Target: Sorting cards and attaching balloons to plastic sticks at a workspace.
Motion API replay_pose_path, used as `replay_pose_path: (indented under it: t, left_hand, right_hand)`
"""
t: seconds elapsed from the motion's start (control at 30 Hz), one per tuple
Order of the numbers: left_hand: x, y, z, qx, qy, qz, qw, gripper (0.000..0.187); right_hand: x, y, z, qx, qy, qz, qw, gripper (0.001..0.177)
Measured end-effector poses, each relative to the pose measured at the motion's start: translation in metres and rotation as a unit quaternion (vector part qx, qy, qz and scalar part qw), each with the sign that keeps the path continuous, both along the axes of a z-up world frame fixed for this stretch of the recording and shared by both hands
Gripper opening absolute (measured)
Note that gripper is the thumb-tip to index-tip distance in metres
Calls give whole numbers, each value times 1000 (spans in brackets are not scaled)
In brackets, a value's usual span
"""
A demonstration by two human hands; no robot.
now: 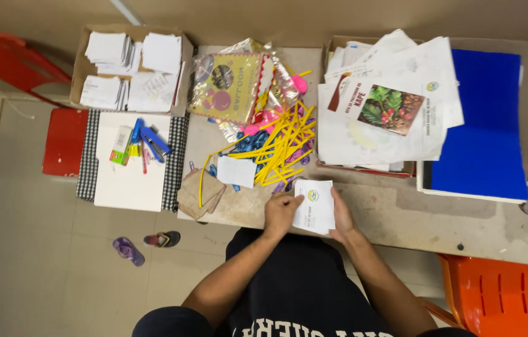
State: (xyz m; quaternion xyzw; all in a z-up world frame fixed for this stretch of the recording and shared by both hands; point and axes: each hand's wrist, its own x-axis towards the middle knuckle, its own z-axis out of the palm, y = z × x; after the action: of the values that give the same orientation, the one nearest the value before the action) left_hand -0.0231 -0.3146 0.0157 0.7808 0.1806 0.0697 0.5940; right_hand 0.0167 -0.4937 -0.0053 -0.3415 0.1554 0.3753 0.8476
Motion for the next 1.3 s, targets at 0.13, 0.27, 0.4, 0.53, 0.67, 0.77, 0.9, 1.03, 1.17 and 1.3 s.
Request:
replay_pose_path:
  t: [0.13,0.27,0.4,0.53,0.67,0.77,0.9,1.03,1.17,1.3]
  left_hand:
    - [6,4,25,147,37,-145,978,27]
    - [25,44,3,233,1,-209,950,24]
    - [53,124,-33,506,78,-174,841,48]
    - [56,156,-25,516,222,-197,804,81]
    - [52,179,-65,576,165,-154,785,64]
    - [50,183,-74,573,150,-137,794,59]
    - [44,189,-84,579,70,-110,805,36]
    - [37,193,-39,552,94,-123,819,22]
    - [20,195,-15,334,58,-29,940,16]
    - [6,177,-49,-114,26,128,985,21]
  right_hand:
    - [-15,-18,-29,-70,54,-2,996,65]
    - [-28,-30,-39,-121,24,-29,992,39]
    - [-37,-40,-44,-105,45,-65,991,38]
    - [-33,-45,-38,-76,46,-73,993,39]
    - [-19,-45,-24,-100,20,-68,992,40]
    - [-7,-45,-26,-101,3,-70,992,39]
    - [5,-39,-29,-82,-17,-74,994,40]
    - [5,-28,-26,-81,-24,-60,995,39]
    - [7,-9,-31,-99,-13,-53,994,39]
    - [18,22,-48,-81,-28,-36,996,40]
